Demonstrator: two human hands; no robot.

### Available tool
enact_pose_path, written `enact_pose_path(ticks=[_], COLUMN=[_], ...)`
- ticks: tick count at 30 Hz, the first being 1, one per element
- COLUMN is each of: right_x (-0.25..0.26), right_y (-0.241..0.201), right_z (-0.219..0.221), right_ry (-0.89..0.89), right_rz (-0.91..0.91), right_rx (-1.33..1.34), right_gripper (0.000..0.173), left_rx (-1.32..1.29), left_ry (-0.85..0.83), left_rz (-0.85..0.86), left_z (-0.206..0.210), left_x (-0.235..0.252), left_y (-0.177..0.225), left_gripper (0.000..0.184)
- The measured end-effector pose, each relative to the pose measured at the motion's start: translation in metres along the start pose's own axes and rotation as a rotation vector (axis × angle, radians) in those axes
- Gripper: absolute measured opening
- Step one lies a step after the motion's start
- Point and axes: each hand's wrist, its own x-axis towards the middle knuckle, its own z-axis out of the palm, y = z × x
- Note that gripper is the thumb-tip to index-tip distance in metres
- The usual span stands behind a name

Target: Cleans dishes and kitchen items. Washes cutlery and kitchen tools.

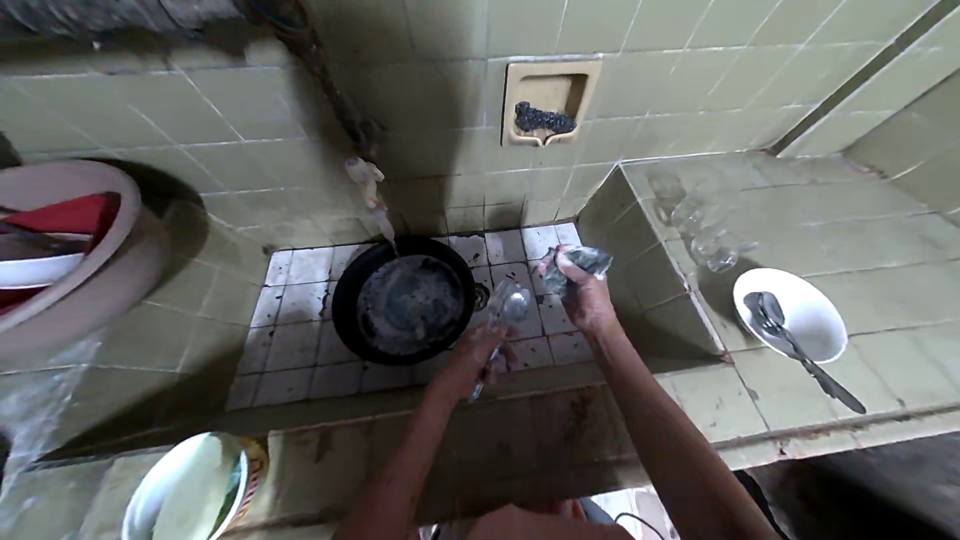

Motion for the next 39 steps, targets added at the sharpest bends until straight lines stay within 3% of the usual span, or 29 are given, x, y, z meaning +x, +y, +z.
enact_pose_path(ticks=[3,6,10,12,14,16,18,21,23,26,32,36,39], right_x=[-0.037,-0.071,-0.040,-0.020,-0.004,0.003,-0.010,-0.054,-0.062,-0.056,-0.056,-0.045,-0.021], right_y=[-0.003,0.013,0.042,0.040,0.029,0.019,0.016,0.015,0.026,0.039,0.039,0.032,0.025], right_z=[0.010,0.027,0.017,0.013,0.012,0.012,0.013,0.024,0.035,0.037,0.047,0.058,0.062], right_ry=[-0.029,-0.324,-0.542,-0.529,-0.358,-0.136,-0.013,-0.098,-0.138,-0.098,-0.075,-0.039,-0.002], right_rz=[0.019,-0.319,-0.674,-0.687,-0.668,-0.435,-0.155,0.353,0.544,0.569,0.681,0.587,0.491], right_rx=[-0.432,-0.813,-1.218,-1.283,-1.333,-1.225,-0.938,-0.437,-0.201,-0.004,-0.065,-0.169,0.031], right_gripper=[0.038,0.038,0.039,0.044,0.044,0.042,0.041,0.036,0.027,0.011,0.007,0.010,0.015], left_rx=[0.046,0.071,-0.005,-0.042,-0.072,-0.104,-0.127,-0.164,-0.142,-0.049,-0.068,-0.171,-0.206], left_ry=[0.017,0.016,0.023,-0.003,-0.011,0.010,0.051,0.073,0.097,0.084,-0.247,-0.177,-0.119], left_rz=[0.023,0.002,-0.028,-0.035,-0.021,0.039,0.089,0.098,0.115,0.087,-0.035,0.016,0.058], left_z=[-0.003,0.006,0.016,0.013,0.013,0.007,-0.004,-0.006,0.000,0.002,-0.009,-0.006,0.005], left_x=[0.012,0.013,0.010,0.006,0.006,0.006,0.007,0.009,0.013,0.016,0.014,0.005,-0.006], left_y=[0.007,0.012,0.017,0.007,0.003,0.000,0.000,0.003,0.000,-0.005,-0.003,-0.015,-0.016], left_gripper=[0.030,0.028,0.023,0.017,0.021,0.026,0.029,0.030,0.027,0.025,0.032,0.032,0.034])
